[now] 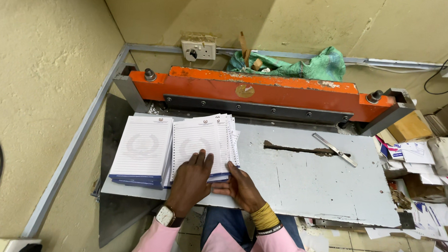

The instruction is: The person places stacks of lined paper into a binding machine to secure the edges. They repeatedly feed the paper stacks into the machine, press down to bind them, and then remove the finished notebooks to place them on a growing pile.

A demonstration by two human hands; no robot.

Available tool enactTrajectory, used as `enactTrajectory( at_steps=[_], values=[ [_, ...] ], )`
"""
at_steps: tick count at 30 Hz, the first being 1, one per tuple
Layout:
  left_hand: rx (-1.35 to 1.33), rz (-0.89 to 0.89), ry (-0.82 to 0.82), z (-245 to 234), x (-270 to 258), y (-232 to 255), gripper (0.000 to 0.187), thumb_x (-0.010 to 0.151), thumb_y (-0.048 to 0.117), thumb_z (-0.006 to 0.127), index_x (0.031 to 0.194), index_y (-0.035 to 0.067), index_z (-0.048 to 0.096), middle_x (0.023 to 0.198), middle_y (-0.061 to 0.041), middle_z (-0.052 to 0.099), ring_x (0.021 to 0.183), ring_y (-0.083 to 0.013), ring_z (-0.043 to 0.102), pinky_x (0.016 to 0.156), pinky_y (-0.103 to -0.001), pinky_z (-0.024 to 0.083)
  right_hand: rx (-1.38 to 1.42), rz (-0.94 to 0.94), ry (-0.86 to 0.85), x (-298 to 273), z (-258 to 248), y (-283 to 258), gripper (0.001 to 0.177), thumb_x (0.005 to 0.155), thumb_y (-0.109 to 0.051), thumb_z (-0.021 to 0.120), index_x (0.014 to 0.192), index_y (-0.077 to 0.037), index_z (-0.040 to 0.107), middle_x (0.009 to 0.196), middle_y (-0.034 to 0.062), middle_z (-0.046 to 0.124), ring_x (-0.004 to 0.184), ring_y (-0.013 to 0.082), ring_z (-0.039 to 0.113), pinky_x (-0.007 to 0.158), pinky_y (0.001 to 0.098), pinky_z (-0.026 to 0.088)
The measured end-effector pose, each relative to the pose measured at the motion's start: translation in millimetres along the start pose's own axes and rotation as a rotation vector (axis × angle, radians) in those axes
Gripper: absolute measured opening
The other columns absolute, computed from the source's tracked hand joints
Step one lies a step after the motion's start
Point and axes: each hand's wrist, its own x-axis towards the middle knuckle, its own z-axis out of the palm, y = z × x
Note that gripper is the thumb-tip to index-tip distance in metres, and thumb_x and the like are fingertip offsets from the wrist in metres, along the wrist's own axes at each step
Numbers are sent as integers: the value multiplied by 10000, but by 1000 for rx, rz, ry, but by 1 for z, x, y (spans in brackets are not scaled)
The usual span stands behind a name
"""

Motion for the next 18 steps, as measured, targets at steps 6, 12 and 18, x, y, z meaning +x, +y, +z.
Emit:
enactTrajectory(
  at_steps=[6,12,18],
  values=[
    [-1,18,-1,9,2,-5,866,687,242,846,1468,8,552,1476,-297,610,1209,-385,667,666,-455,631,-31,30,32,-6,-13,1,611,1084,-486,486,1409,18,604,1122,317,789,1069,428,780,887,510,662],
    [24,-38,17,9,-5,8,948,657,217,921,1490,17,515,1536,-285,563,1321,-409,601,873,-460,627,-460,56,186,-33,12,-30,588,1010,-544,554,1017,23,712,1039,293,857,786,325,812,687,376,675],
    [42,-101,86,-12,-13,28,861,757,329,949,1494,36,614,1452,-297,662,1355,-437,639,1079,-515,548,-787,-324,300,-26,-45,-27,297,1072,-249,717,884,-46,824,590,149,743,486,161,650,486,270,551]
  ],
)
